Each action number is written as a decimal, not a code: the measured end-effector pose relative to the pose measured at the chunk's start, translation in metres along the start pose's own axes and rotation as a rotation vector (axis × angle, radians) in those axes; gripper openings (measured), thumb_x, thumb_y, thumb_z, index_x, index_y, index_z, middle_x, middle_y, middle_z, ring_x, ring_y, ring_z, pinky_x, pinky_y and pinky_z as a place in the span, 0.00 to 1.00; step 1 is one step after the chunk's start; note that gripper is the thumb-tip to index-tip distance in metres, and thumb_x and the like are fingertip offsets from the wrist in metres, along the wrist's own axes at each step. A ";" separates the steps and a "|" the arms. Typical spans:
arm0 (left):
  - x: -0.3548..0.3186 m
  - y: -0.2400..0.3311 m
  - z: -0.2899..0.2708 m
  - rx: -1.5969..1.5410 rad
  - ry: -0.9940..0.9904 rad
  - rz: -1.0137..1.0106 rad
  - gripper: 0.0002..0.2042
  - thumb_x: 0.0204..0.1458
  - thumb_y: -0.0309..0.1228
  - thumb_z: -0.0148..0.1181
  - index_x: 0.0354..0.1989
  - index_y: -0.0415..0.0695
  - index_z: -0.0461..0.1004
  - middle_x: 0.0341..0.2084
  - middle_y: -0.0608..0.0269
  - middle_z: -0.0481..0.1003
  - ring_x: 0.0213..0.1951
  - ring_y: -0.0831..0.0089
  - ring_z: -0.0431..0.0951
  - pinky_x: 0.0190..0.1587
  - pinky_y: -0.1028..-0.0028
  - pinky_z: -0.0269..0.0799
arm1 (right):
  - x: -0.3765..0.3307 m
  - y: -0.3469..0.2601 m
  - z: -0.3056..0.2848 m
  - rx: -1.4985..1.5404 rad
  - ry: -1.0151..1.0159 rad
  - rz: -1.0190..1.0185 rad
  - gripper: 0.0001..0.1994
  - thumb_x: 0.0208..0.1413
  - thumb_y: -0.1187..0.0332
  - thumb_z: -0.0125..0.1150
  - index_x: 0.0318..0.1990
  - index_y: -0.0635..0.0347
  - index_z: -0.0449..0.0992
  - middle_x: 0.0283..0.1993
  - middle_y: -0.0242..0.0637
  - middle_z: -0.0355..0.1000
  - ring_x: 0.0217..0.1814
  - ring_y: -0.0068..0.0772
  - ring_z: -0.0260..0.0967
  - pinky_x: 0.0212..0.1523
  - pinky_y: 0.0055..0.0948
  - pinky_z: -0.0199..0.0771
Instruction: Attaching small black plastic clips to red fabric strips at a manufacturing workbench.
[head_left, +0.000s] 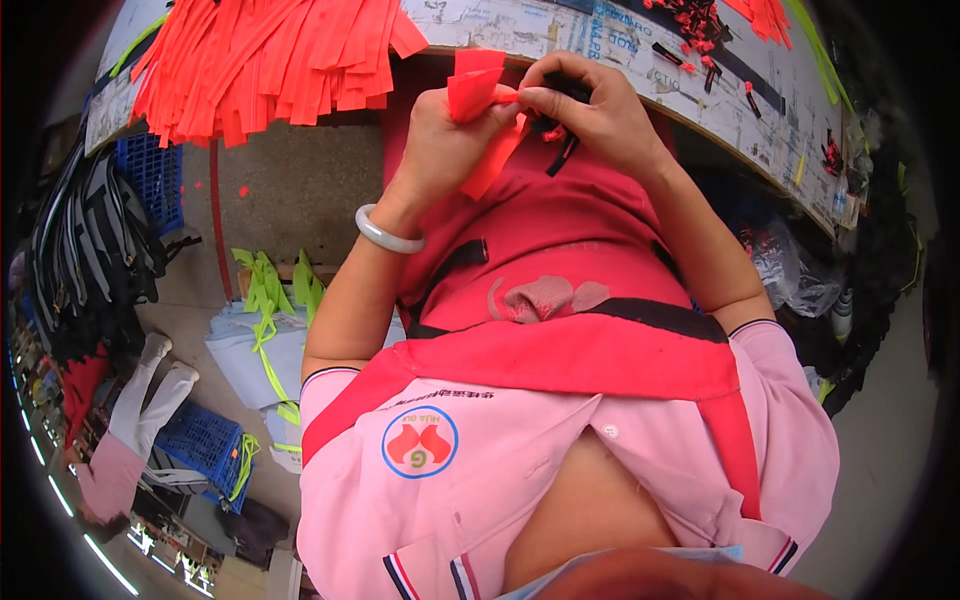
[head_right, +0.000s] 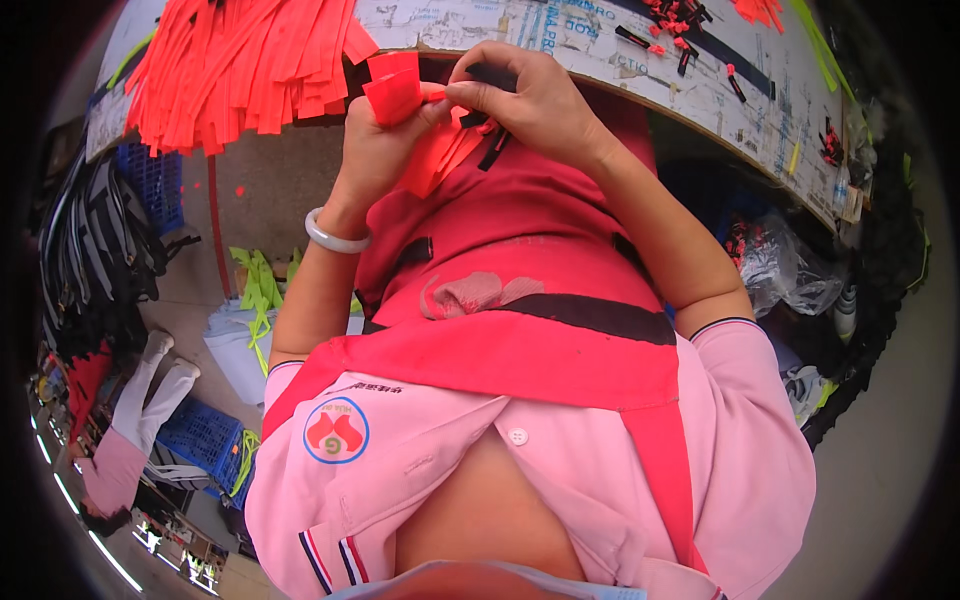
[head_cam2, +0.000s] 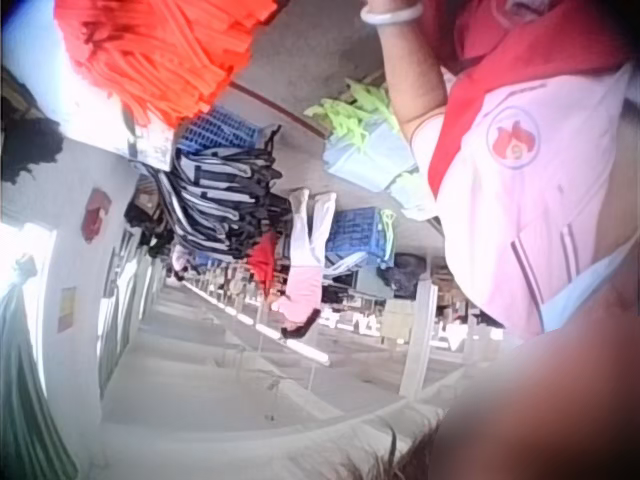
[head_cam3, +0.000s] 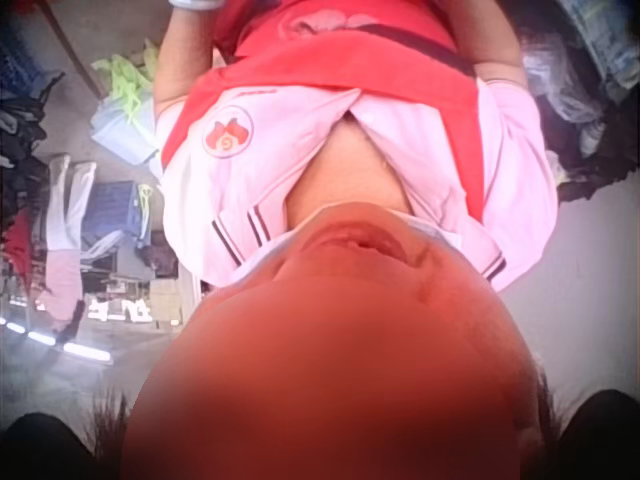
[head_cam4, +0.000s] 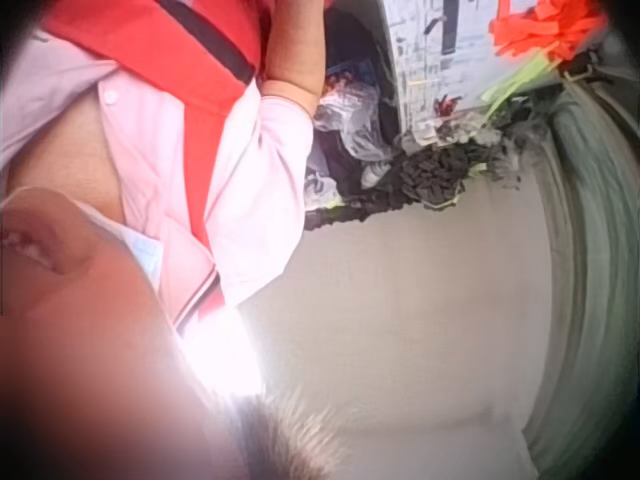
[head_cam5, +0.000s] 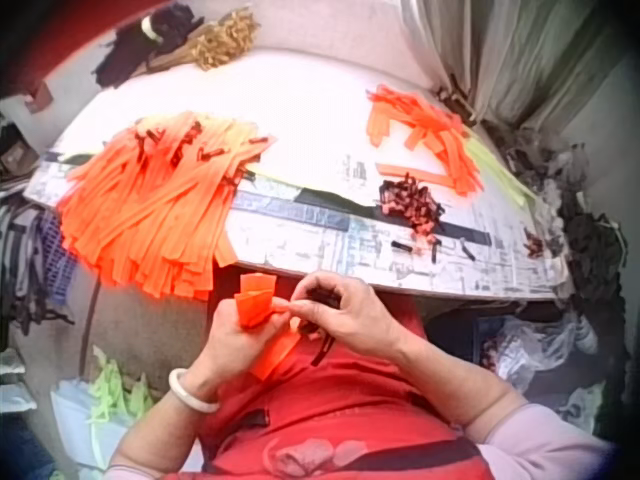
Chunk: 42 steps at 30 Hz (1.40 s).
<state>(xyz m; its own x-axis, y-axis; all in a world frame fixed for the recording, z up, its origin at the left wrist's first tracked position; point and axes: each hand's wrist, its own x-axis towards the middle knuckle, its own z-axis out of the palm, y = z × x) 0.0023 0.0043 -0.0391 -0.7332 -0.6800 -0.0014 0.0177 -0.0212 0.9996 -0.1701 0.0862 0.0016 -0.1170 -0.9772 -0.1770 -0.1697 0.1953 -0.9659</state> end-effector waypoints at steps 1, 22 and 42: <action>0.000 0.001 0.001 0.023 0.003 0.030 0.08 0.52 0.26 0.61 0.40 0.38 0.78 0.28 0.67 0.78 0.32 0.83 0.75 0.36 0.81 0.71 | -0.001 0.000 0.000 -0.051 -0.002 -0.064 0.09 0.57 0.67 0.59 0.37 0.65 0.74 0.31 0.31 0.73 0.34 0.17 0.70 0.35 0.20 0.71; -0.001 -0.004 0.004 -0.256 0.035 -0.147 0.10 0.52 0.26 0.62 0.40 0.34 0.77 0.30 0.62 0.79 0.33 0.80 0.77 0.38 0.80 0.74 | 0.000 0.021 -0.002 0.320 -0.013 0.184 0.09 0.58 0.64 0.59 0.40 0.60 0.74 0.34 0.24 0.70 0.35 0.11 0.65 0.32 0.12 0.66; 0.000 -0.012 0.003 -0.159 0.088 -0.119 0.09 0.52 0.28 0.62 0.39 0.37 0.78 0.29 0.67 0.79 0.32 0.84 0.75 0.36 0.81 0.72 | 0.009 0.028 -0.006 0.313 0.055 0.070 0.09 0.57 0.66 0.60 0.40 0.61 0.75 0.33 0.27 0.71 0.35 0.14 0.66 0.35 0.16 0.69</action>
<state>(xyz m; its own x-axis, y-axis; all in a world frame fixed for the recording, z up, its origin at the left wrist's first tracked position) -0.0005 0.0068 -0.0511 -0.6745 -0.7270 -0.1284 0.0468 -0.2157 0.9753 -0.1818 0.0836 -0.0258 -0.1723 -0.9547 -0.2427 0.1483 0.2185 -0.9645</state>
